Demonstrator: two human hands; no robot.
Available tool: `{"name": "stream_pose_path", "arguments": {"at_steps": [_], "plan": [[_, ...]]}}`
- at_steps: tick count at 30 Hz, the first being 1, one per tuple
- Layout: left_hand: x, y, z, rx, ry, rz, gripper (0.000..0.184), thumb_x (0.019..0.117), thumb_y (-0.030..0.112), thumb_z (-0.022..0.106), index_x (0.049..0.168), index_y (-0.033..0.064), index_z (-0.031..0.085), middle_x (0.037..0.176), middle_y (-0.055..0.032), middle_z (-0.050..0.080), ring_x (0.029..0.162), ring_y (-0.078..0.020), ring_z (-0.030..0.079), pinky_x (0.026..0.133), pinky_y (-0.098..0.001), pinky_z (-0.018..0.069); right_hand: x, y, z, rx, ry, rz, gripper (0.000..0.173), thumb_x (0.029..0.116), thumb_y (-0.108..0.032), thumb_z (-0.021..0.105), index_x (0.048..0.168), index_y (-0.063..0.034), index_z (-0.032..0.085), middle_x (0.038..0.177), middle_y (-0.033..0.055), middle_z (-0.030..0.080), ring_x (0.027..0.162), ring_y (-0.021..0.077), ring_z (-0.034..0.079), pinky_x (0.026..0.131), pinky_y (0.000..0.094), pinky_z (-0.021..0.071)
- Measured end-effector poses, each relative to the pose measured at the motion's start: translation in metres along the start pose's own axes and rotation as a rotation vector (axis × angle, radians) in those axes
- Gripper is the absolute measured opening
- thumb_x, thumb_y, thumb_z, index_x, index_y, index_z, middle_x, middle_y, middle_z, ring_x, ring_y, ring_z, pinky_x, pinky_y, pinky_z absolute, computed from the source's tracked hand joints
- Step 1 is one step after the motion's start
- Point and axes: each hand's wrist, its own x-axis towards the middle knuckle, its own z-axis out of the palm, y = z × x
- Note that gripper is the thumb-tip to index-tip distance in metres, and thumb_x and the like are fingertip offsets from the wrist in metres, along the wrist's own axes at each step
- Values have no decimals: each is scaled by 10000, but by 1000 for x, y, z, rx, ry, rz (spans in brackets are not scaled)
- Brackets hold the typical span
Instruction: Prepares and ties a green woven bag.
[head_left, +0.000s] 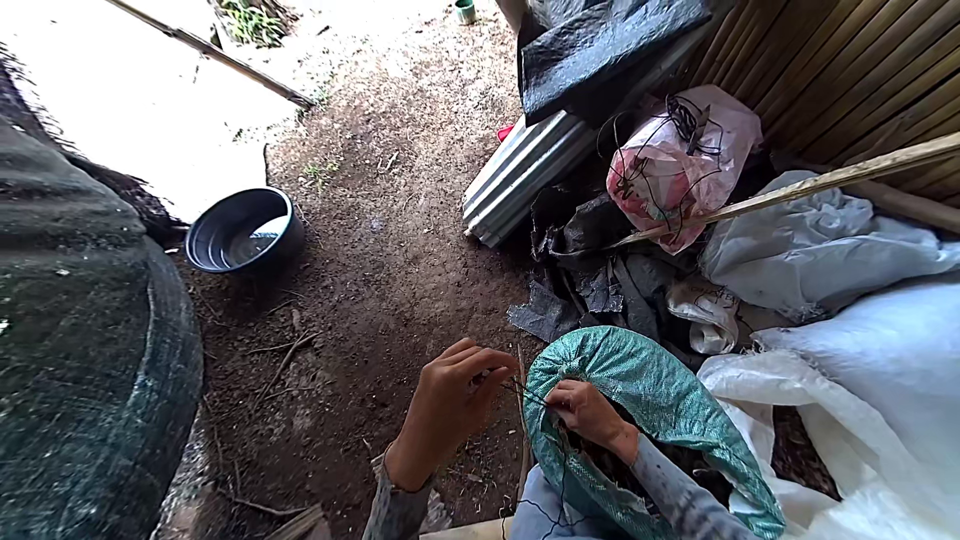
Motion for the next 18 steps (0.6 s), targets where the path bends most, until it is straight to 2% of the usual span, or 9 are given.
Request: {"name": "stream_pose_path", "arguments": {"at_steps": [4, 6, 7, 9, 10, 12, 14, 16, 18], "plan": [[-8, -10, 2, -37, 44, -10, 186, 959, 245, 663, 920, 108, 781, 787, 47, 713, 731, 6, 588, 686, -134, 468, -6, 5, 4, 141, 150, -1, 121, 910, -45, 691, 958, 19, 781, 890, 149, 756, 820, 200, 737, 815, 317, 591], [-10, -13, 2, -76, 33, -22, 172, 959, 262, 684, 924, 126, 783, 813, 70, 721, 763, 20, 594, 712, -130, 476, -6, 6, -1, 221, 133, 71, 133, 919, -105, 720, 956, 9, 777, 896, 114, 763, 804, 122, 731, 796, 250, 591], [-10, -14, 2, -89, 21, -28, 160, 956, 260, 693, 925, 132, 784, 824, 77, 726, 781, 18, 598, 731, -137, 482, -5, 6, -6, 227, 59, 111, 164, 929, -145, 720, 971, 6, 768, 930, 117, 758, 837, 134, 724, 819, 276, 586], [-9, -17, 5, -89, -4, -43, 146, 958, 256, 689, 941, 147, 786, 849, 87, 734, 817, -5, 607, 773, -171, 489, -1, 0, -22, 262, -186, 185, 255, 977, -203, 669, 1016, 43, 725, 1017, 171, 717, 973, 237, 677, 926, 405, 518], [-9, -19, 9, -93, -14, -61, 145, 962, 256, 682, 968, 157, 787, 884, 90, 744, 850, -29, 615, 806, -216, 492, 2, -8, -29, 339, -268, 202, 267, 1000, -213, 628, 967, 43, 698, 930, 139, 683, 897, 207, 645, 869, 388, 505], [-12, -27, 18, -182, 2, -122, 201, 1008, 231, 619, 1102, 122, 760, 1043, 46, 759, 1015, -106, 647, 934, -354, 486, 11, -34, -48, 658, -290, 150, 252, 1013, -232, 520, 808, -97, 577, 646, -56, 551, 594, 40, 544, 600, 243, 470], [-18, -35, 31, -318, 105, -246, 294, 1050, 151, 496, 1244, 12, 668, 1140, -51, 742, 1086, -138, 690, 970, -353, 564, 23, -85, -89, 864, -206, 53, 265, 1051, -238, 450, 825, -172, 572, 595, -139, 501, 489, -39, 459, 467, 154, 397], [-30, -37, 49, -352, 122, -412, 347, 1004, 67, 459, 1305, -40, 596, 1125, -102, 733, 1004, -154, 713, 888, -345, 589, 37, -128, -134, 685, -150, 59, 292, 1091, -178, 438, 901, -69, 631, 676, -97, 555, 551, -53, 481, 514, 122, 404], [-43, -32, 66, -305, -99, -442, 349, 947, -26, 526, 1281, -72, 614, 1132, -177, 717, 1023, -269, 709, 912, -453, 577, 51, -143, -145, 533, -257, 57, 245, 1075, -150, 496, 1005, 7, 670, 733, -54, 616, 584, -50, 507, 547, 131, 417]]}}
